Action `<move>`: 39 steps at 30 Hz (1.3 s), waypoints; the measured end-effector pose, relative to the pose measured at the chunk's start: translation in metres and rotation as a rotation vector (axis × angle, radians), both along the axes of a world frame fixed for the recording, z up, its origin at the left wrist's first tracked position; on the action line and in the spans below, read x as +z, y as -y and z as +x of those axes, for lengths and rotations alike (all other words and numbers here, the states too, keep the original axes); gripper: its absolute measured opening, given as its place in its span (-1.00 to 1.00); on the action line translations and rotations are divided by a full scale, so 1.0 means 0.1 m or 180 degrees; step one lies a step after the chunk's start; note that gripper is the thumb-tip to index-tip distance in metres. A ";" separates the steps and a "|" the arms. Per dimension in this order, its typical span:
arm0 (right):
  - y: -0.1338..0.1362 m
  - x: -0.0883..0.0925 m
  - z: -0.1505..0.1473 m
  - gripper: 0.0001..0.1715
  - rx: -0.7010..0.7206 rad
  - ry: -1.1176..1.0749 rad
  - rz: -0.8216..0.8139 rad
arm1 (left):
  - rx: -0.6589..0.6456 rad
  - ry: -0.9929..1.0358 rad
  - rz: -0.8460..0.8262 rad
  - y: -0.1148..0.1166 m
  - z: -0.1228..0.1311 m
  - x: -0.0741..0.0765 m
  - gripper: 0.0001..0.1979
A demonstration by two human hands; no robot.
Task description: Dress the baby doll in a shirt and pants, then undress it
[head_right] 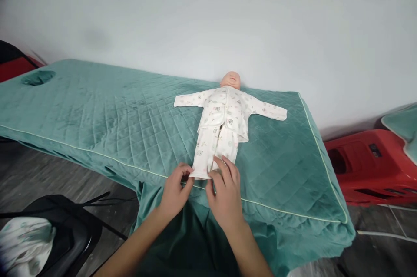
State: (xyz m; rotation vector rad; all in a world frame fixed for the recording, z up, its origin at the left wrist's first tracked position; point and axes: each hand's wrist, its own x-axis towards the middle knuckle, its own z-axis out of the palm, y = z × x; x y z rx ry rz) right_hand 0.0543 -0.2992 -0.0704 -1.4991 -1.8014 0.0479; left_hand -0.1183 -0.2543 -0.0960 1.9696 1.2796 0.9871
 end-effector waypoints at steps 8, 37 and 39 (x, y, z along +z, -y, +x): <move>0.13 -0.13 0.05 -0.65 -0.0033 -0.0126 -0.0196 | -0.0055 -0.0290 0.0135 0.04 -0.12 -0.12 -0.90; 0.30 -0.24 0.26 -0.69 -0.0284 -0.0709 -0.0141 | 0.2691 -0.0590 -0.0144 -0.21 -1.94 -1.30 -0.69; 0.32 -0.24 0.27 -0.68 -0.0298 -0.0755 -0.0149 | 0.2980 -0.0796 -0.0462 -0.20 -2.10 -1.37 -0.67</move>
